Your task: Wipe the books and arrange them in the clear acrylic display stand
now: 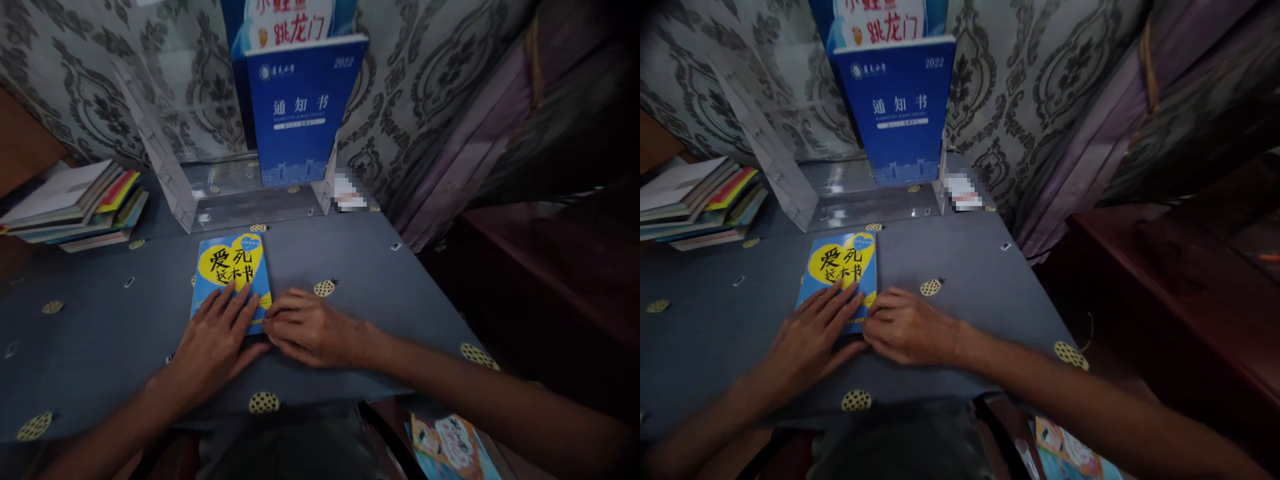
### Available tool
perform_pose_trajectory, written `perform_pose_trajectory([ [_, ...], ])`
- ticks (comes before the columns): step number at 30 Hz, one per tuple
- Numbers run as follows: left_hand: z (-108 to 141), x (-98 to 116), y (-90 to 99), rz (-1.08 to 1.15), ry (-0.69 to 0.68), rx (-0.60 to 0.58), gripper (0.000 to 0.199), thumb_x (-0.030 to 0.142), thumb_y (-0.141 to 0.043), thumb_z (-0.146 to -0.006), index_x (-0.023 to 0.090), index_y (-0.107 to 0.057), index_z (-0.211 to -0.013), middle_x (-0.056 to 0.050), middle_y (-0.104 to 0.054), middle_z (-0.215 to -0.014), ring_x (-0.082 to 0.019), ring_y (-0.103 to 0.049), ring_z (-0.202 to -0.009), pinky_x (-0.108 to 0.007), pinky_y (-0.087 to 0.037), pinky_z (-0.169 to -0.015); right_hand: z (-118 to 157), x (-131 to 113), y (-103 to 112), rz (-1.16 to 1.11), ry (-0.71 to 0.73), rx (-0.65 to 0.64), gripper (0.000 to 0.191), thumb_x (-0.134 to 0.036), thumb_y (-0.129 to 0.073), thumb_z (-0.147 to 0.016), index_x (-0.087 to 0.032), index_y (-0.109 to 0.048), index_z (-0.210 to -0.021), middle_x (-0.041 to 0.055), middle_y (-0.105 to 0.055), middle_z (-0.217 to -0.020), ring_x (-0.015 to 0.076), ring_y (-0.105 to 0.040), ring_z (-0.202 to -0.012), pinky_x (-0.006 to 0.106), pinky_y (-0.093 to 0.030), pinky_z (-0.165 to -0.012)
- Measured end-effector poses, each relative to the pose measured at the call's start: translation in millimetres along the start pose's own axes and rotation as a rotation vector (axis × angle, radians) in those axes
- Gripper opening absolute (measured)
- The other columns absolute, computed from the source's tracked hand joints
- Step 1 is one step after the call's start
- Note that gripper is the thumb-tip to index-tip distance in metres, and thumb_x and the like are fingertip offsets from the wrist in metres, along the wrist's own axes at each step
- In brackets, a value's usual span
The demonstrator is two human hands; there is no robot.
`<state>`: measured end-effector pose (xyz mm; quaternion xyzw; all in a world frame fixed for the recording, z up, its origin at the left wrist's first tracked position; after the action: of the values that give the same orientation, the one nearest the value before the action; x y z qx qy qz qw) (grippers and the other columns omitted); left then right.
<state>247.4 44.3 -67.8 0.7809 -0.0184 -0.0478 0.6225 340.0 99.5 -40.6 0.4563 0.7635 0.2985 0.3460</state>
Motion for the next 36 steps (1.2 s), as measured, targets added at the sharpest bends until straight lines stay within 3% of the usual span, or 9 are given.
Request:
perform_pose_trajectory([
  [3, -3, -22, 4.6, 0.084, 0.020, 0.021, 0.047, 0.051, -0.042, -0.101, 0.021, -0.062, -0.131, -0.011, -0.062, -0.140, -0.028, -0.058, -0.130, -0.047, -0.048, -0.107, -1, 2, 2, -0.019, -0.013, 0.044, 0.024, -0.017, -0.050, -0.100, -0.014, -0.071, -0.090, 0.0060, -0.075, -0.080, 0.0187, -0.066, -0.088, 0.033, -0.054, -0.083],
  [7, 3, -84, -5.9, 0.093, 0.265, 0.094, 0.058, 0.055, -0.040, -0.099, 0.015, -0.055, -0.138, -0.017, -0.049, -0.153, -0.033, -0.050, -0.138, -0.050, -0.046, -0.110, -3, 17, -1, -0.160, -0.177, 0.049, 0.021, -0.019, -0.052, -0.099, -0.013, -0.072, -0.096, 0.0061, -0.076, -0.087, 0.0169, -0.067, -0.091, 0.032, -0.053, -0.087],
  [9, 9, -111, -22.0, 0.107, 0.379, 0.111, 0.064, 0.057, -0.041, -0.097, 0.013, -0.051, -0.142, -0.019, -0.050, -0.152, -0.034, -0.048, -0.140, -0.051, -0.045, -0.111, -4, 28, -7, -0.154, -0.277, 0.014, 0.020, -0.022, -0.055, -0.098, -0.014, -0.071, -0.106, 0.0084, -0.076, -0.103, 0.0182, -0.065, -0.105, 0.035, -0.051, -0.097],
  [12, 11, -131, -45.8, 0.168, 0.425, 0.147, 0.065, 0.057, -0.043, -0.095, 0.015, -0.049, -0.144, -0.016, -0.058, -0.145, -0.033, -0.050, -0.138, -0.049, -0.045, -0.111, -10, 46, -21, -0.087, -0.379, -0.105, 0.029, -0.028, -0.057, -0.098, -0.018, -0.066, -0.124, 0.0098, -0.065, -0.136, 0.0220, -0.052, -0.133, 0.045, -0.037, -0.116],
  [16, 10, -137, -60.8, 0.237, 0.440, 0.204, 0.063, 0.055, -0.045, -0.094, 0.017, -0.051, -0.144, -0.015, -0.059, -0.144, -0.035, -0.051, -0.138, -0.052, -0.045, -0.111, -26, 84, -35, -0.025, -0.565, -0.240, 0.046, -0.035, -0.052, -0.100, -0.018, -0.052, -0.143, 0.0137, -0.047, -0.155, 0.0284, -0.031, -0.151, 0.058, -0.022, -0.122],
  [20, 14, -141, -67.0, 0.305, 0.454, 0.258, 0.065, 0.056, -0.045, -0.094, 0.020, -0.050, -0.147, -0.013, -0.058, -0.146, -0.035, -0.049, -0.139, -0.051, -0.043, -0.113, -41, 113, -38, 0.017, -0.758, -0.238, 0.059, -0.039, -0.052, -0.099, -0.012, -0.043, -0.150, 0.0182, -0.035, -0.161, 0.0319, -0.022, -0.153, 0.056, -0.022, -0.123],
  [27, 13, -153, -63.1, 0.759, 0.581, 0.361, 0.069, 0.055, -0.055, -0.089, 0.019, -0.049, -0.147, -0.012, -0.055, -0.149, -0.032, -0.049, -0.140, -0.046, -0.037, -0.118, -38, 109, -48, 0.020, -0.842, -0.272, 0.064, -0.030, -0.046, -0.100, 0.000, -0.033, -0.155, 0.0244, -0.020, -0.164, 0.0347, -0.016, -0.154, 0.053, -0.020, -0.125],
  [32, 12, -154, -51.9, 1.374, 0.925, 0.397, 0.072, 0.040, -0.072, -0.077, 0.016, -0.050, -0.141, -0.016, -0.061, -0.142, -0.033, -0.056, -0.133, -0.042, -0.050, -0.108, -29, 109, -47, 0.012, -0.808, -0.190, 0.065, -0.031, -0.048, -0.099, -0.002, -0.033, -0.155, 0.0235, -0.022, -0.164, 0.0352, -0.018, -0.153, 0.053, -0.022, -0.125],
  [36, 11, -134, -42.2, 1.690, 1.229, 0.383, 0.059, 0.015, -0.063, -0.085, 0.009, -0.046, -0.141, -0.022, -0.071, -0.124, -0.030, -0.073, -0.105, -0.037, -0.063, -0.083, -21, 112, -51, -0.019, -0.794, -0.165, 0.065, -0.037, -0.045, -0.100, -0.006, -0.032, -0.156, 0.0215, -0.022, -0.165, 0.0333, -0.018, -0.154, 0.054, -0.022, -0.125],
])
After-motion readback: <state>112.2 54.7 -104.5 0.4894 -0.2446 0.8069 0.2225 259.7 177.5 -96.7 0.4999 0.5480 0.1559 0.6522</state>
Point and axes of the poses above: each hand's wrist, its own z-axis away from the middle knuckle, its own y-axis out of the back of the hand, x = y × z, the point moved 9 cm from there along -z, towards the middle knuckle
